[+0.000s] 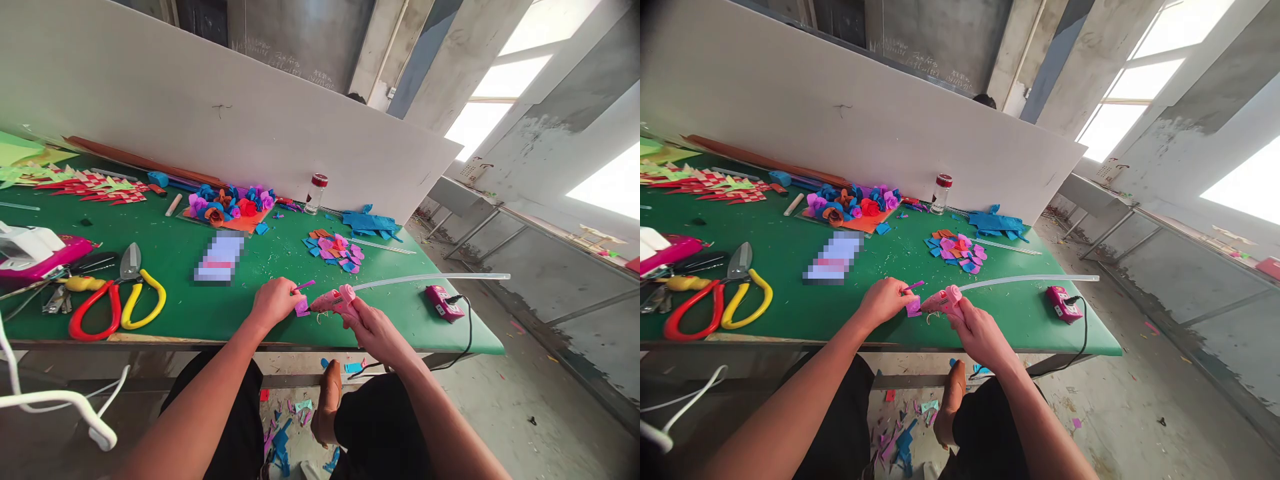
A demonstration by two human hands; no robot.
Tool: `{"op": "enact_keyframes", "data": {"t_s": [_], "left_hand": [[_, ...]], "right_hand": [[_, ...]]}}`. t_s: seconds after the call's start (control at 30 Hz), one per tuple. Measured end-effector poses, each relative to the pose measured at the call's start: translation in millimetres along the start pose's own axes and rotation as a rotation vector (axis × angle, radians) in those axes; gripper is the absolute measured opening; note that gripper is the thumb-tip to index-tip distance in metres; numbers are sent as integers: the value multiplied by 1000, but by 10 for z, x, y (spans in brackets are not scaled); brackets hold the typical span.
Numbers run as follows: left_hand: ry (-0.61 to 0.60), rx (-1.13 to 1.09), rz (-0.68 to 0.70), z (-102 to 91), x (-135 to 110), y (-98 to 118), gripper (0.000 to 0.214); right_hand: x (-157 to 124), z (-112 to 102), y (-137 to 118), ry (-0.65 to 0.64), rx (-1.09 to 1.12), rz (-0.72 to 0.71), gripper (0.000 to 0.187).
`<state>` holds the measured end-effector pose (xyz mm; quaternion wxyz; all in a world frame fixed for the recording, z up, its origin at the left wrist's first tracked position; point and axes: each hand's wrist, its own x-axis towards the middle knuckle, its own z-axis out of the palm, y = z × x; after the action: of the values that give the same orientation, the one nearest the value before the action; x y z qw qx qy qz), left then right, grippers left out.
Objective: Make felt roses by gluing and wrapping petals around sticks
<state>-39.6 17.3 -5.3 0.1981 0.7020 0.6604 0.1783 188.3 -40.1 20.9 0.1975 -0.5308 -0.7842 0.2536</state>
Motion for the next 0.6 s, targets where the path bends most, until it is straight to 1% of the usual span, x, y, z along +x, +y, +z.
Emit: {"op": "enact_keyframes", "data": {"t_s": [0.3, 0.6], "left_hand": [[6, -10, 12, -15, -10, 5, 20], [5, -22, -1, 3, 5, -17, 19]], "right_hand": [[6, -9, 37, -11, 0, 2, 27], [7, -9, 71, -2, -24, -3, 23]]}}
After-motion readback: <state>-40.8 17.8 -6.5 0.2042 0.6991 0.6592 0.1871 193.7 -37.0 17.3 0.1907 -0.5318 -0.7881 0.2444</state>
